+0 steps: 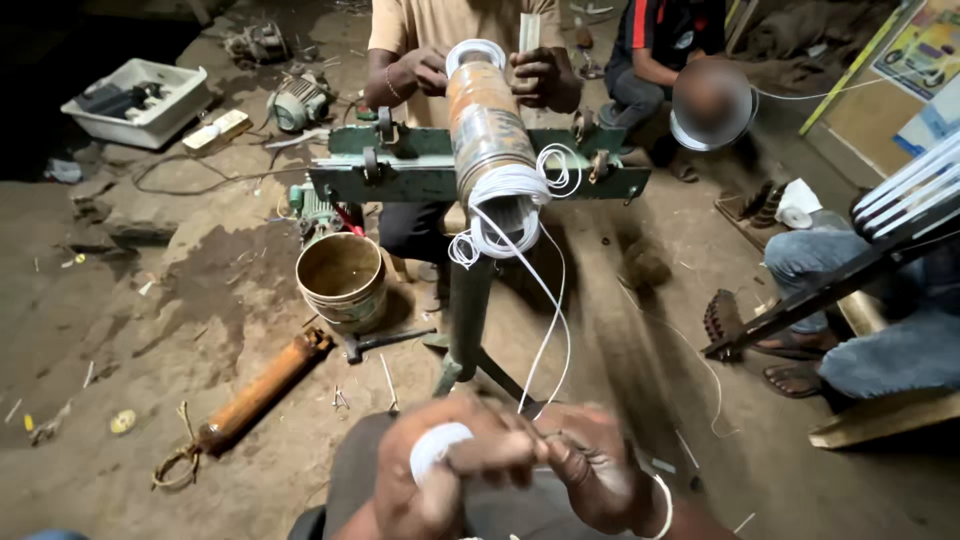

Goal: The person winds white wire from a coil onto a rotating drum mounted on a benchtop winding machine, guiding the wire with both hands as the drum turns. They then gather the wound wire, pull loops of it off the drum, and hold and arrange the coiled wire in their lap.

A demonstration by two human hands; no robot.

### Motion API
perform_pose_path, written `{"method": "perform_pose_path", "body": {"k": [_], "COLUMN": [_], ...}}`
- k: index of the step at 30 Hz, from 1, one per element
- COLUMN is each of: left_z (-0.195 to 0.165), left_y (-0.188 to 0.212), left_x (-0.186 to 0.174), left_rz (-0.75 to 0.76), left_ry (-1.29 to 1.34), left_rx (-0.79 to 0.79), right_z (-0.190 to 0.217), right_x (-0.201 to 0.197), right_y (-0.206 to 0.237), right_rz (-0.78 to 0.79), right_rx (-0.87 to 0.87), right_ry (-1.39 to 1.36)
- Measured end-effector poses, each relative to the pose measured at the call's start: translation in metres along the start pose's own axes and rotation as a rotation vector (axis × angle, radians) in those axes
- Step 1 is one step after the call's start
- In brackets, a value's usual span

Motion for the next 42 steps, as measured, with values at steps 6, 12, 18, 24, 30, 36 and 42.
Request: {"method": "perform_pose_path", "body": {"k": [6,12,18,24,30,36,42], "left_z": [-0.04,-0.067,-0.055,-0.02,-0.002,0.008,0.035], "left_y": [-0.015,-0.014,0.011,-0.011,-0.017,-0.024,-0.021], "left_x": [0.012,0.01,-0.006,-0.029,0.004,0.016,0.018], "left_rz": [-0.175,-0.167,-0.612,-0.498,-0.283,-0.191,0.055], "left_ry": [-0.205,-0.15,0.176,0.166,-0.238,-0.145,-0.322], "left_rx": [-0.006,0.16,0.15,0.105,0.07,0.1,-0.073], "right_z": [0.008,-0.052,-0.133,-0.135,-0.064,-0.068,-0.086], "right_x": [0.016,-0.001,-0.026,-0.05,-0.038,-0.007,-0.019], "right_y": [-0.008,0.039,0.118,0.125,0.083,0.068,0.081], "right_rz": [0.005,-0.054,-0.232,-0.336,-0.45,0.048,-0.157], "right_rx": [-0.072,-0.067,0.264,0.432,-0.269,0.727,0.789], "right_ry": [-0.109,0.26,0.236,0.413,0.634,0.456,-0.112]}}
Point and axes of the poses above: each hand's wrist, its own y-axis away from the middle knuckle, its own x-axis out of the palm, z = x × y, the point moved 1 cm from there along -y, towards the middle knuckle, and after that the axes turned 6 degrees about -z, right-handed, at the moved point
